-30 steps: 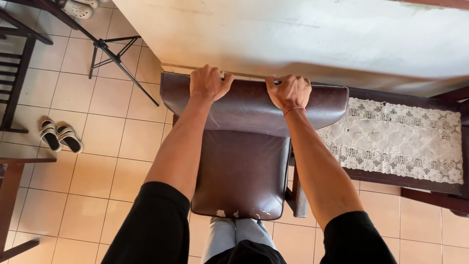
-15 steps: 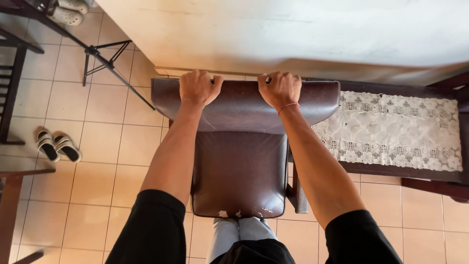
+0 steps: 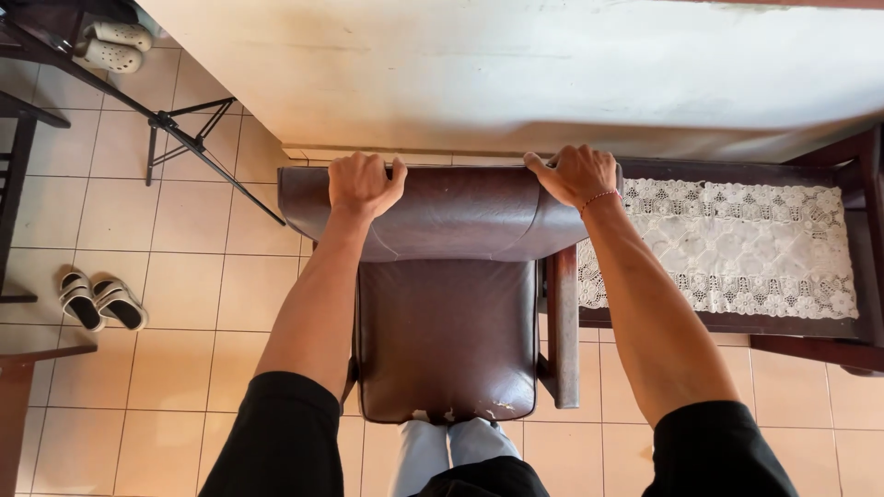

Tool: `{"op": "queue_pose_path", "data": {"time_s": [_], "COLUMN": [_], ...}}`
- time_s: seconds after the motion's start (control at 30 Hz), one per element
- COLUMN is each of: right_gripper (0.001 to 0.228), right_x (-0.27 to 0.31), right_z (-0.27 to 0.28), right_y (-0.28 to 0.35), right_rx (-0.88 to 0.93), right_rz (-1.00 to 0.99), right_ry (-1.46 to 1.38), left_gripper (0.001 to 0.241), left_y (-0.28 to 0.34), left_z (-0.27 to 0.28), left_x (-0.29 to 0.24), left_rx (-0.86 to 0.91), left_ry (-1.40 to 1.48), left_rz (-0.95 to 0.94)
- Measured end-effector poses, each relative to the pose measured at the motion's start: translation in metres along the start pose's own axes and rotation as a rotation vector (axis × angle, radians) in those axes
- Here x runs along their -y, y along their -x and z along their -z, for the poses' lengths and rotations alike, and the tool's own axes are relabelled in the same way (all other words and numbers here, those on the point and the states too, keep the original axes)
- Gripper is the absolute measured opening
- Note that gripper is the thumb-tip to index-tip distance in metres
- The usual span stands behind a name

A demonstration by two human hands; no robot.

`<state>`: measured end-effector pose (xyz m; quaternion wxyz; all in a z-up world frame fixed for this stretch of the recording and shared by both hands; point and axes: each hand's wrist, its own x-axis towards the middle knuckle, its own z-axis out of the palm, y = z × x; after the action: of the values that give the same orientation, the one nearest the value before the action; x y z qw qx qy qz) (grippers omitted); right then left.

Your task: The recorder tidies up a patio area by aligning chairs, organizing footwear, and sweeping the floor with a broom and dustpan.

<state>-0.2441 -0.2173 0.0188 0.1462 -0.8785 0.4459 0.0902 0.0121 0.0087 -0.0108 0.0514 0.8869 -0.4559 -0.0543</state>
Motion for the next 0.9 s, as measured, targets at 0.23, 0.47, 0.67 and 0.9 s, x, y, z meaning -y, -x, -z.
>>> {"op": "queue_pose_path", "data": {"time_s": [0.23,0.47,0.67,0.9], "right_gripper": [0.074,0.069,0.069,0.063], "right_x": [0.004,0.033,0.064,0.101], "right_z": [-0.015,-0.005,-0.004,0.015], "right_y": [-0.004,-0.001,-0.015,-0.025], "right_rx": [-0.058,-0.028,-0.08,0.003], "right_rz": [-0.097,-0.125,-0.052,-0.037], "right_ry": [0.077,0.081,0.127,0.16], "left_gripper": [0.071,0.064,0.062,0.066], "left_y": [-0.001,0.0,0.01,0.015], "left_z": [0.013,0.003,0.0,0.019], "left_x": [-0.001,0.024,0.056,0.069], "left_rx": [0.059,-0.061,-0.136,-0.061], "left_ry": [-0.028,0.031,0.045,0.049], "left_rz": [0.001,0.026,0.091,0.162]}}
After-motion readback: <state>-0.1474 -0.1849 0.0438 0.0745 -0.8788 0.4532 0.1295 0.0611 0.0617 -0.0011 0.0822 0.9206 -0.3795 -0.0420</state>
